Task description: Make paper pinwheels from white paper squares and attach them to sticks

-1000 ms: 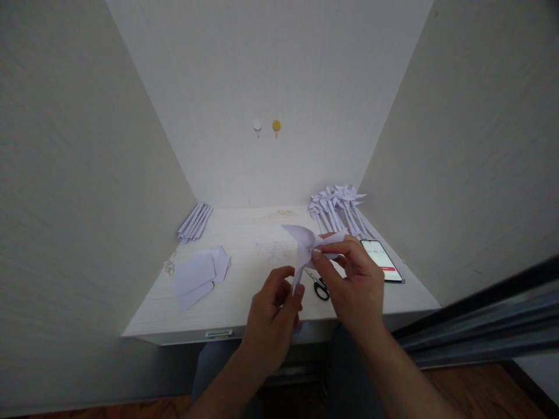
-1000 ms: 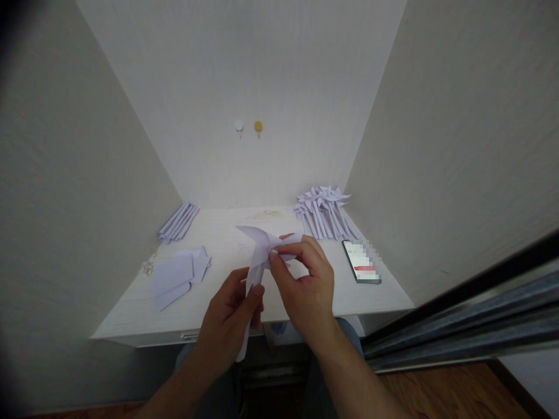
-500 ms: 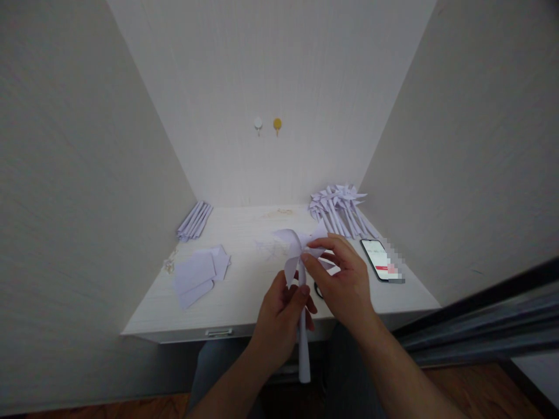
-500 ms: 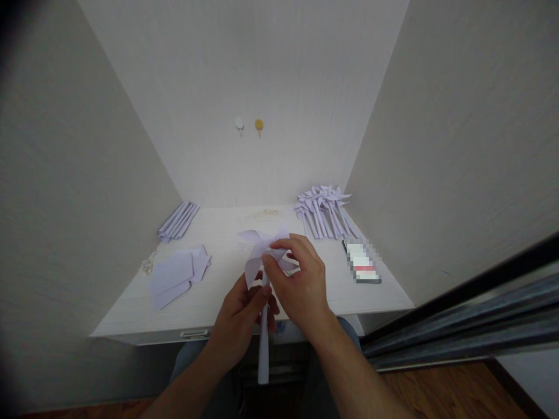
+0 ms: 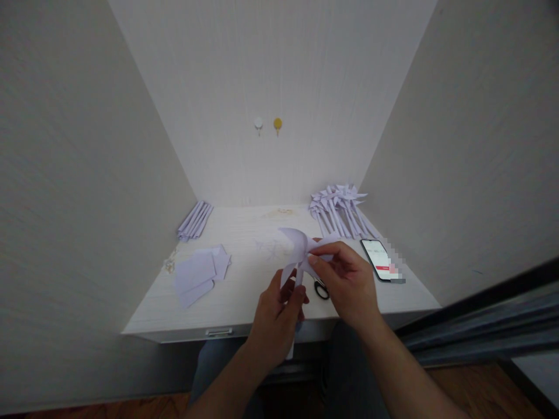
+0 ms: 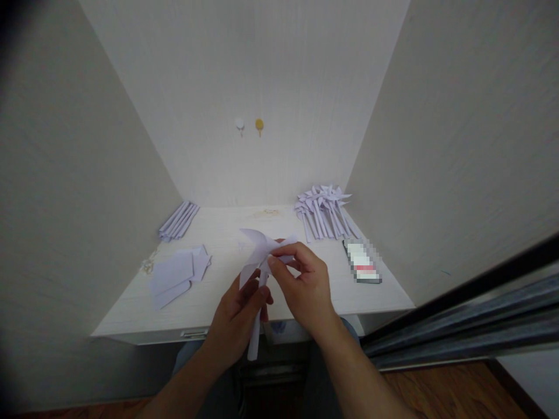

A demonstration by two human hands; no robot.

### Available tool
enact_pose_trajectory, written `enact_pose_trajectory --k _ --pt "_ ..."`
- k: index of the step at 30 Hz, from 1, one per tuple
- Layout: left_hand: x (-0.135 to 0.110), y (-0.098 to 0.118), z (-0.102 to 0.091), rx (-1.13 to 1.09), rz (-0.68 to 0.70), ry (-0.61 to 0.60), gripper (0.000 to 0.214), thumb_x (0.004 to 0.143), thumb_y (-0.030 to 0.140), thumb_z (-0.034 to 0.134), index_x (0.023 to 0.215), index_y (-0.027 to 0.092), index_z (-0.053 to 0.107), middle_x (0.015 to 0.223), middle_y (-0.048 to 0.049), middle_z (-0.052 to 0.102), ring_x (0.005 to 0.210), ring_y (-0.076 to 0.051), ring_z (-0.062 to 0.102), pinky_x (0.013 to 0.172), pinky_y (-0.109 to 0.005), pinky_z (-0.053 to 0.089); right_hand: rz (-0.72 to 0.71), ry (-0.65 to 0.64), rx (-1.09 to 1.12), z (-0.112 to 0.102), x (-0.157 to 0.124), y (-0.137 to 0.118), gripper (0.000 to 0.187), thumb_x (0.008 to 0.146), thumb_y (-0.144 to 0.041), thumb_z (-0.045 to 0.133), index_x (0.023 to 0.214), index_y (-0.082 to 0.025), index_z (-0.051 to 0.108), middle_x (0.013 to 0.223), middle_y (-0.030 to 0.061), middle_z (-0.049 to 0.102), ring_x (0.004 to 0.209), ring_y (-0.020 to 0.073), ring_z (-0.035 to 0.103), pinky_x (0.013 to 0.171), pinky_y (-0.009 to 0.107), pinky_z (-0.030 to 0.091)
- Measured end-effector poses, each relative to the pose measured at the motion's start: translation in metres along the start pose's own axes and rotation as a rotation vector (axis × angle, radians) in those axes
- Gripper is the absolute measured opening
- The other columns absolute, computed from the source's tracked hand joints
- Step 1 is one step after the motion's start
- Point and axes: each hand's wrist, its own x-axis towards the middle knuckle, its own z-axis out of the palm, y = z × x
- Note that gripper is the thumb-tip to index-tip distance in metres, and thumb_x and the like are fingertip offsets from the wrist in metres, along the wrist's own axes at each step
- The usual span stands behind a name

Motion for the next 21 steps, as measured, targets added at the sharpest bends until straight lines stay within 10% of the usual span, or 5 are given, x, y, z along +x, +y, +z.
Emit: enact_pose_trajectory --k 6,21 --pt "-0.003 -0.002 -0.002 0.082 0.023 -0.050 0.028 0.103 0.041 0.056 0.123 0.021 0.061 0.083 0.0012 0.063 0.062 -0.013 0.056 0.057 -0.025 0.046 0.105 0.005 0.076 -0.006 0.005 -0.005 0.009 0.074 -0.022 0.081 0.073 -0.023 0.072 0.055 -0.0063 0.058 0.048 0.0106 0.047 0.045 0.021 0.037" --pt "0.019 -0.013 0.011 0.150 0.087 -0.043 0.036 0.101 0.043 0.058 0.124 0.019 0.069 0.086 -0.0029 0.066 0.067 -0.015 0.061 0.059 -0.026 0.051 0.210 -0.004 0.183 -0.026 0.014 0.009 0.021 0.072 -0.028 0.088 0.070 -0.021 0.068 0.053 -0.0054 0.063 0.047 0.0115 0.055 0.046 0.022 0.043"
